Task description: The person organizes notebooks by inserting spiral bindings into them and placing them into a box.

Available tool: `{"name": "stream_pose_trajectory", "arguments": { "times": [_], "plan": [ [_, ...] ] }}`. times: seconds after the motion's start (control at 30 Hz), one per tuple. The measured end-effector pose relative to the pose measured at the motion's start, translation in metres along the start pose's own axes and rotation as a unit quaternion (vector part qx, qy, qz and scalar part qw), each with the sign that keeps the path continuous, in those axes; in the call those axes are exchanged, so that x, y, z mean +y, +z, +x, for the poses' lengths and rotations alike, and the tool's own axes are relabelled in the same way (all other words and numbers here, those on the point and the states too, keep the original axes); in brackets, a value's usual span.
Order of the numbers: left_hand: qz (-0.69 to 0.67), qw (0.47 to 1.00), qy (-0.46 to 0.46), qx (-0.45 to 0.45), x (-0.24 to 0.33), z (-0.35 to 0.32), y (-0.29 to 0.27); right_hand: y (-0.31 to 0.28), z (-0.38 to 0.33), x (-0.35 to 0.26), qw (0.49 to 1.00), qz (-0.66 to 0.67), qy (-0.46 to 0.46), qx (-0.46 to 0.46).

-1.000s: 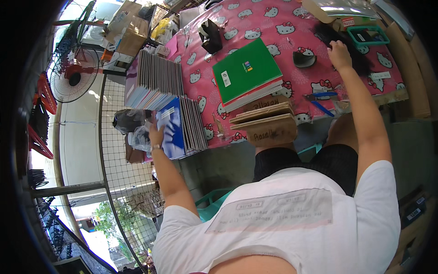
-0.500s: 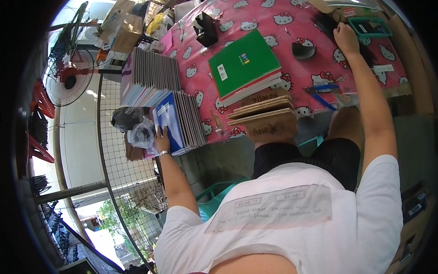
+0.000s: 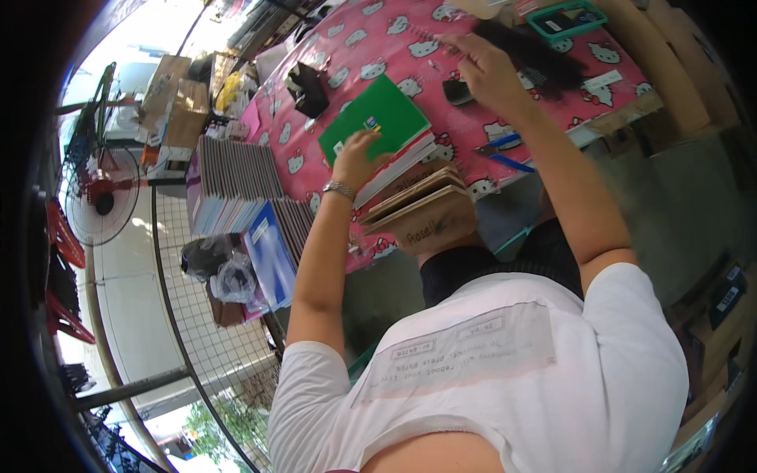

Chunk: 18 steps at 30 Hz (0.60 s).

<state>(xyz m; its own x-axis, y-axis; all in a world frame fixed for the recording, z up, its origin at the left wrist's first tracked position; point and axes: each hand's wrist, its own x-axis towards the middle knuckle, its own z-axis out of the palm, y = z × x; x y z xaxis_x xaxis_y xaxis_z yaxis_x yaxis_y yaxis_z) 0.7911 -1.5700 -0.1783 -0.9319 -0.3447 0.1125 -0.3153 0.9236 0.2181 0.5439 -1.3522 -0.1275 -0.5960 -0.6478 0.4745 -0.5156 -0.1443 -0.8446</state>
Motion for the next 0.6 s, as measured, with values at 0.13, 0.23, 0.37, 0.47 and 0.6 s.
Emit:
{"name": "stream_pose_trajectory", "arguments": {
  "times": [0.13, 0.23, 0.37, 0.47, 0.6],
  "plan": [
    [0.155, 0.981, 0.046, -0.111, 0.004, -0.013, 0.021, -0.031, -0.014, 0.011, 0.999, -0.031, -0.001, 0.034],
    [0.143, 0.973, 0.067, -0.167, 0.009, -0.018, 0.009, -0.055, -0.027, 0.029, 0.983, 0.095, 0.152, 0.048],
    [-0.053, 0.984, -0.034, -0.169, 0.015, -0.015, -0.053, -0.045, -0.038, 0.019, 0.993, 0.067, 0.098, 0.021],
    [-0.092, 0.992, -0.061, -0.055, 0.04, -0.012, -0.121, -0.035, -0.042, 0.007, 0.991, 0.074, 0.106, 0.019],
    [-0.11, 0.994, 0.004, -0.015, 0.057, -0.024, -0.161, -0.035, -0.044, -0.007, 0.982, 0.131, 0.137, -0.017]
  ]
}}
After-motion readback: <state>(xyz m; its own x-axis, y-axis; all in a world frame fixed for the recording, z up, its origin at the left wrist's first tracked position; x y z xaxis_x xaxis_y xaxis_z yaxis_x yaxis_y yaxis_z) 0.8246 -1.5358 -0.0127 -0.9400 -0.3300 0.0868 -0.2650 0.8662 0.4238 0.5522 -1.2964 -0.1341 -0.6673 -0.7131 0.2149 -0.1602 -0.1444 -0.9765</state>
